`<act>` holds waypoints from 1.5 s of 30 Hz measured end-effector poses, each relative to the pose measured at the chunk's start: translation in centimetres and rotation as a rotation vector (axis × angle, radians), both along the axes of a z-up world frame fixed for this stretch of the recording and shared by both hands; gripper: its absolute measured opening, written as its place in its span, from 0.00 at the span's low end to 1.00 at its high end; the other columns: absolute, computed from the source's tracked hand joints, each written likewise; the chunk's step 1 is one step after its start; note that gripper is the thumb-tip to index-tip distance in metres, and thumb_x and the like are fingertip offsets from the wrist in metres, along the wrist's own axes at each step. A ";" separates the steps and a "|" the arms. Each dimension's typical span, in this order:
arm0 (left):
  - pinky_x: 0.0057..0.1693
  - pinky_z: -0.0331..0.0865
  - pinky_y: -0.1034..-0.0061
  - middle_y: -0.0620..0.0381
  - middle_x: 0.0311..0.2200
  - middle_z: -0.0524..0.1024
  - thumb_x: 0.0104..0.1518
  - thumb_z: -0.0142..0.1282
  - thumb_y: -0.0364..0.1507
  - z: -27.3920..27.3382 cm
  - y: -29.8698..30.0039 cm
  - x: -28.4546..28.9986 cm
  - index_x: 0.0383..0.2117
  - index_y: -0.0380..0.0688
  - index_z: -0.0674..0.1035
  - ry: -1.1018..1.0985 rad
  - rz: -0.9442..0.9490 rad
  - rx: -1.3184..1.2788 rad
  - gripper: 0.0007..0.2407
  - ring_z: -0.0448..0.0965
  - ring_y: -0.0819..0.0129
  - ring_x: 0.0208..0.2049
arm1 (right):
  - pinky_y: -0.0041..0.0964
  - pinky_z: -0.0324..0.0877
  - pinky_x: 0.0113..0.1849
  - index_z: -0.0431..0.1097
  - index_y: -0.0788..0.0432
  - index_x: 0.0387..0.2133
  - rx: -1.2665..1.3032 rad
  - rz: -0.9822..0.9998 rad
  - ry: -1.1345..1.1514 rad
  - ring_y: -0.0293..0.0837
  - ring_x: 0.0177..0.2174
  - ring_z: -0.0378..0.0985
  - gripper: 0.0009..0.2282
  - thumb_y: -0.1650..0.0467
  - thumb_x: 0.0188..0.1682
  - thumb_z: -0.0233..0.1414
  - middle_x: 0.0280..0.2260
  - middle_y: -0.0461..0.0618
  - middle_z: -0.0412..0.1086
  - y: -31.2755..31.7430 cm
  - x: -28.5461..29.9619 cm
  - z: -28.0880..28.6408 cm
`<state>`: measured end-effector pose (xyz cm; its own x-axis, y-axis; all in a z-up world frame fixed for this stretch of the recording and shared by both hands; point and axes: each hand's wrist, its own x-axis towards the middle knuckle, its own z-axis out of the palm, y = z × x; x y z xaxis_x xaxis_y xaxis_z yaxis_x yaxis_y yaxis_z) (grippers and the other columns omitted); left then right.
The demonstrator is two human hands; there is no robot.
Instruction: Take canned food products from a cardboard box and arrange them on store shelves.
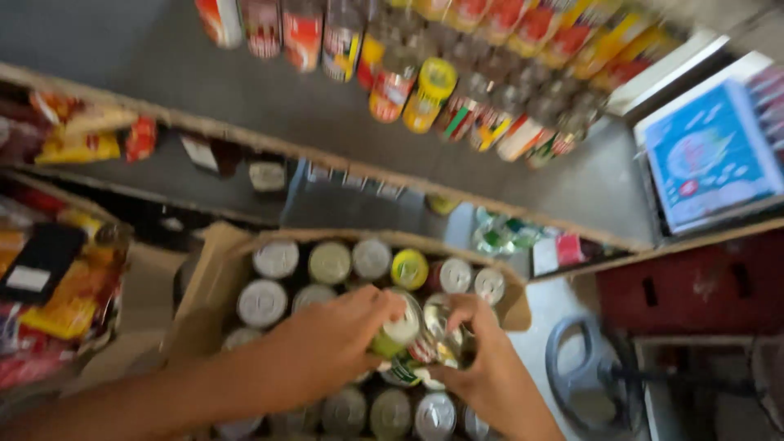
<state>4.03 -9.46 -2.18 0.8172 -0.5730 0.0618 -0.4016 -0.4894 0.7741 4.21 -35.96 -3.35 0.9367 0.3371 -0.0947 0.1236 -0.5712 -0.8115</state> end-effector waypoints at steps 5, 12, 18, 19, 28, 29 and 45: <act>0.47 0.72 0.53 0.40 0.49 0.70 0.53 0.64 0.29 5.3 -0.2 2.1 0.55 0.42 0.66 -0.487 -0.040 -0.064 0.24 0.74 0.39 0.48 | 0.39 0.75 0.45 0.62 0.54 0.40 0.124 0.004 -0.553 0.51 0.55 0.71 0.28 0.79 0.28 0.70 0.56 0.59 0.65 -0.7 1.8 5.7; 0.65 0.72 0.63 0.38 0.59 0.68 0.62 0.63 0.21 17.5 -3.3 11.8 0.59 0.42 0.64 -1.364 0.027 -0.354 0.22 0.72 0.44 0.62 | 0.37 0.62 0.64 0.53 0.56 0.57 0.247 -0.184 -1.493 0.44 0.61 0.62 0.28 0.77 0.55 0.68 0.60 0.50 0.56 -0.8 9.3 16.0; 0.67 0.72 0.61 0.44 0.63 0.68 0.60 0.68 0.27 21.6 -6.7 23.7 0.65 0.48 0.58 -1.387 0.112 -0.459 0.31 0.70 0.44 0.63 | 0.36 0.67 0.56 0.52 0.56 0.55 0.202 -0.178 -1.635 0.44 0.59 0.63 0.29 0.82 0.48 0.64 0.62 0.48 0.54 -0.2 18.6 21.7; 0.66 0.72 0.58 0.43 0.64 0.68 0.60 0.69 0.28 21.7 -7.1 25.9 0.66 0.48 0.56 -1.364 0.132 -0.448 0.33 0.70 0.41 0.63 | 0.37 0.68 0.53 0.53 0.56 0.52 0.228 -0.192 -1.578 0.44 0.57 0.65 0.29 0.84 0.46 0.65 0.61 0.48 0.56 0.2 19.6 22.4; 0.52 0.70 0.50 0.32 0.51 0.72 0.51 0.69 0.28 20.9 -8.1 28.5 0.59 0.44 0.56 -1.141 0.305 -0.340 0.34 0.74 0.31 0.52 | 0.39 0.78 0.44 0.55 0.59 0.58 -0.004 -0.217 -1.191 0.46 0.48 0.78 0.28 0.78 0.51 0.67 0.57 0.54 0.66 -3.0 26.9 21.9; 0.52 0.70 0.50 0.32 0.51 0.72 0.51 0.69 0.28 20.9 -7.8 28.3 0.59 0.44 0.56 -1.138 0.308 -0.339 0.34 0.74 0.31 0.52 | 0.39 0.78 0.44 0.55 0.59 0.58 -0.004 -0.214 -1.187 0.46 0.48 0.78 0.28 0.78 0.51 0.67 0.57 0.54 0.66 -3.2 26.8 22.1; 0.44 0.73 0.54 0.40 0.36 0.79 0.52 0.63 0.42 21.1 -7.9 27.8 0.36 0.34 0.80 -1.063 0.385 -0.026 0.19 0.81 0.43 0.39 | 0.39 0.77 0.43 0.59 0.64 0.49 -0.067 -0.152 -1.137 0.45 0.42 0.83 0.18 0.80 0.51 0.60 0.41 0.54 0.75 -3.7 28.4 21.5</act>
